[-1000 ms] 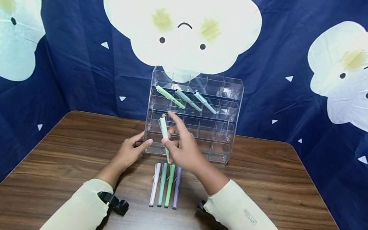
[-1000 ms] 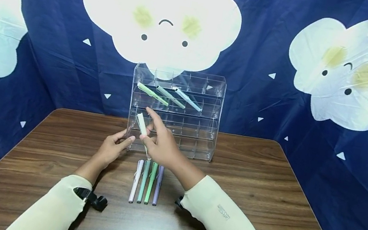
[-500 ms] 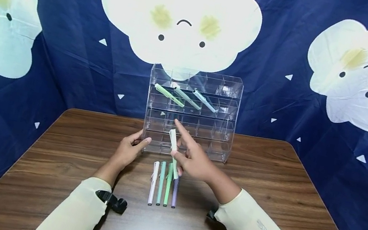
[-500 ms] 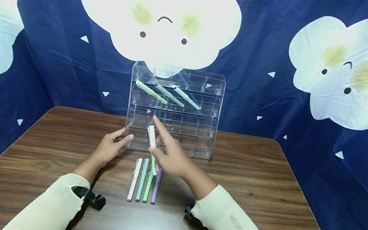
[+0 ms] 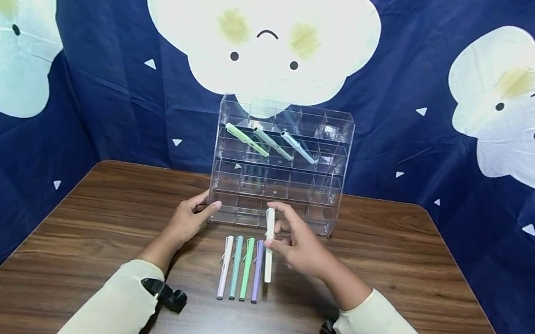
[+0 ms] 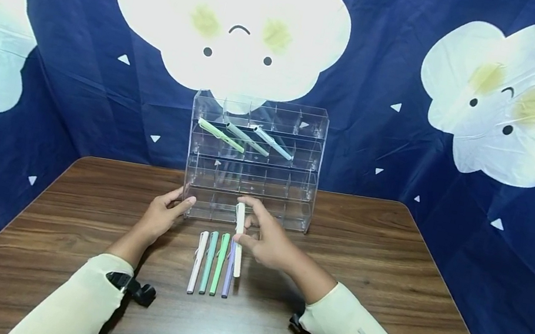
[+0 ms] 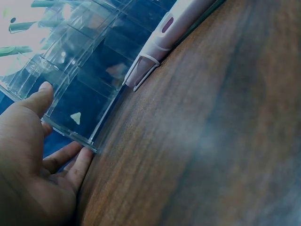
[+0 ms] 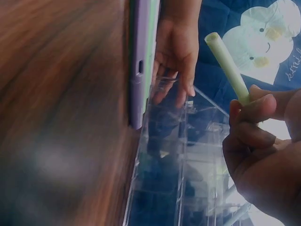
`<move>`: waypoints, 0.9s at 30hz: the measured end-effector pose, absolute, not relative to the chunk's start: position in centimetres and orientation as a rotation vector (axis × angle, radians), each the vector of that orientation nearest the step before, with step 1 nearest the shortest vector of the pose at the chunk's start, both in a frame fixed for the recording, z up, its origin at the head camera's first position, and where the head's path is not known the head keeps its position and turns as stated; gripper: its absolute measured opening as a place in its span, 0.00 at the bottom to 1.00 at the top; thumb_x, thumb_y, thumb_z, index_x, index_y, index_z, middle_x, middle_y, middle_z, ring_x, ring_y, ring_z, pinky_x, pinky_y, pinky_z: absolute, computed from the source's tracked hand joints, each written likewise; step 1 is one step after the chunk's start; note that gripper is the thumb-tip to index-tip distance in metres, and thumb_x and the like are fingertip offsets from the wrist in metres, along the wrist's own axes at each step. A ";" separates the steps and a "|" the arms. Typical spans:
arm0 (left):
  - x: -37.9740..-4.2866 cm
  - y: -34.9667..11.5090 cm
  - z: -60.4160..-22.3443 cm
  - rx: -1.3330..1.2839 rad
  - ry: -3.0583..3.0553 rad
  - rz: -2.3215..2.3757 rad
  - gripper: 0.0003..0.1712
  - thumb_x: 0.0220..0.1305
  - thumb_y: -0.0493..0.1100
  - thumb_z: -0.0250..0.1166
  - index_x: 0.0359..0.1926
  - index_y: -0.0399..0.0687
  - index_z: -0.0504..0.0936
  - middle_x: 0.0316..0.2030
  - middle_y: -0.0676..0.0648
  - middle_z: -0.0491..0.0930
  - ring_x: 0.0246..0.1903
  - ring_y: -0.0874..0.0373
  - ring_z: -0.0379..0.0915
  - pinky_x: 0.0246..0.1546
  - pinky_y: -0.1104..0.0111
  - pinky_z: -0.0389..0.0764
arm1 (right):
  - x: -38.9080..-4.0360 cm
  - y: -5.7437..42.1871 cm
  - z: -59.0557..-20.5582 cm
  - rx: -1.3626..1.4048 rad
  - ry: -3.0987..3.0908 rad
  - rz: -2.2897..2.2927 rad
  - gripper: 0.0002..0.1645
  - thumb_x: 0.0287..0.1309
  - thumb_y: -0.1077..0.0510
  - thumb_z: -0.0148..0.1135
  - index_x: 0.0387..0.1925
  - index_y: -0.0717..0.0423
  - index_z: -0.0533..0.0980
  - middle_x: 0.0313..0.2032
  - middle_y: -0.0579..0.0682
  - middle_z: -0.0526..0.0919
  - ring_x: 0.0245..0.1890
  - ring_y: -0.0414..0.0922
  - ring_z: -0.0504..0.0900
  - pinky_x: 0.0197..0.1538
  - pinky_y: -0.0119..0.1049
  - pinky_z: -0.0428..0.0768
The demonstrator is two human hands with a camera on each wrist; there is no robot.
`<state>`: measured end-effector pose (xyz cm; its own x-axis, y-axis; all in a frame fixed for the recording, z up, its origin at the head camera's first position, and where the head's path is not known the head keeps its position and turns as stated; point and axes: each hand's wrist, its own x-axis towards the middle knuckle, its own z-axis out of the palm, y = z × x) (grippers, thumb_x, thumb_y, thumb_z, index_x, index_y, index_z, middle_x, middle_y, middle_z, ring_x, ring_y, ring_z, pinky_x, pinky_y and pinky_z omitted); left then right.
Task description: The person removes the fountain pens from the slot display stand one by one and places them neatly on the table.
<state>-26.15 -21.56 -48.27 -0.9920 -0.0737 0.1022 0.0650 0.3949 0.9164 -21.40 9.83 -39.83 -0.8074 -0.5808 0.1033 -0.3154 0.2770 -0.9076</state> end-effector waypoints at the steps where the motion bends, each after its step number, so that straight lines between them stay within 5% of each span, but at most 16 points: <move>1: -26.2 -21.6 -48.3 0.009 -2.509 -1.668 0.38 0.79 0.58 0.67 0.83 0.58 0.70 0.69 0.35 0.82 0.66 0.40 0.81 0.56 0.66 0.81 | -21.4 10.0 -39.9 -0.825 2.298 -1.548 0.50 0.68 0.71 0.70 0.82 0.39 0.59 0.41 0.54 0.77 0.18 0.38 0.68 0.19 0.29 0.70; 12: -26.0 -21.4 -48.2 0.013 -2.483 -1.714 0.37 0.79 0.58 0.68 0.82 0.57 0.71 0.65 0.32 0.84 0.61 0.43 0.83 0.47 0.75 0.80 | -21.7 11.2 -41.2 -0.822 2.242 -1.554 0.45 0.66 0.71 0.72 0.76 0.54 0.60 0.35 0.52 0.79 0.18 0.37 0.68 0.19 0.28 0.68; 27: -26.0 -21.4 -48.2 0.017 -2.492 -1.691 0.38 0.79 0.59 0.68 0.82 0.57 0.70 0.66 0.33 0.84 0.64 0.42 0.82 0.52 0.73 0.78 | -22.2 11.2 -42.6 -0.825 2.198 -1.497 0.44 0.63 0.71 0.74 0.72 0.64 0.57 0.31 0.50 0.79 0.20 0.37 0.72 0.20 0.28 0.71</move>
